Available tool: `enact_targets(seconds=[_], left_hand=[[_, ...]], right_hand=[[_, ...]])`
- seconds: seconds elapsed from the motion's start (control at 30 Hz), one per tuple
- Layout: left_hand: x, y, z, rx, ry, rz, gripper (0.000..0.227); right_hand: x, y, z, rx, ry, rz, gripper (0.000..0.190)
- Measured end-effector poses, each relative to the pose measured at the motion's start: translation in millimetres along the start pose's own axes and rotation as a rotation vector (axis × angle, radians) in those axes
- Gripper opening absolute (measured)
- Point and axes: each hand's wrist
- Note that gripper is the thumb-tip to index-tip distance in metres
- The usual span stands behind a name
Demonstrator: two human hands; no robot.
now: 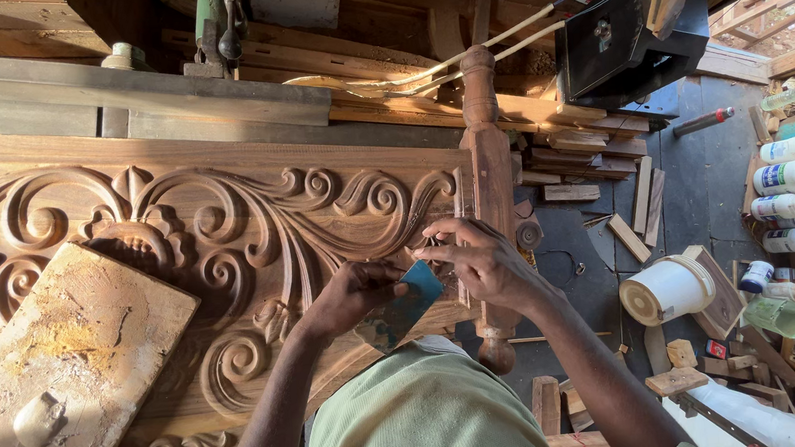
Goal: The person sands the intricate floral carvings on a large wooden headboard using a sanding block and a scrap piece of sandpaper, reaching into the recessed details of the wood.
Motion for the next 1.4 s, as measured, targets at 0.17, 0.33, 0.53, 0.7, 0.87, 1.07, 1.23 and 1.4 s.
enact_targets(seconds=[0.17, 0.33, 0.53, 0.7, 0.87, 1.07, 1.23, 1.4], left_hand=[[5.7, -1.0, -2.8, -0.007, 0.087, -0.038, 0.034], [9.3, -0.2, -1.2, -0.018, 0.109, -0.032, 0.029], [-4.5, 9.0, 30.2, -0.17, 0.164, -0.496, 0.023], [-25.4, 30.8, 78.6, 0.093, 0.561, -1.127, 0.031], [-25.6, 60.8, 138.3, 0.212, 0.665, -1.305, 0.04], [-27.5, 86.6, 179.0, 0.317, 1.043, -0.982, 0.028], [-25.1, 87.9, 191.6, 0.324, 1.027, -0.968, 0.022], [-21.3, 91.8, 177.3, 0.279, 1.015, -0.984, 0.024]], right_hand=[[-3.6, 5.7, 20.2, -0.442, 0.34, -0.253, 0.066], [-0.1, 0.0, 5.3, -0.415, 0.437, -0.403, 0.061], [33.7, -15.6, -31.9, 0.161, -0.054, -0.386, 0.051], [75.9, -44.6, -51.0, -0.022, -0.061, -0.542, 0.058], [97.1, -66.6, -72.4, 0.005, -0.103, -0.607, 0.058], [106.6, -79.0, -80.3, -0.057, -0.044, -0.672, 0.063], [119.6, -67.2, -76.3, 0.063, -0.111, -0.598, 0.063], [121.5, -64.5, -73.8, 0.03, -0.077, -0.601, 0.06]])
Point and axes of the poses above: each hand's wrist, its own y-axis away from the middle knuckle, its own x-axis out of the palm, z = x × y, and after that the axes turned 8 degrees about -y, right-handed
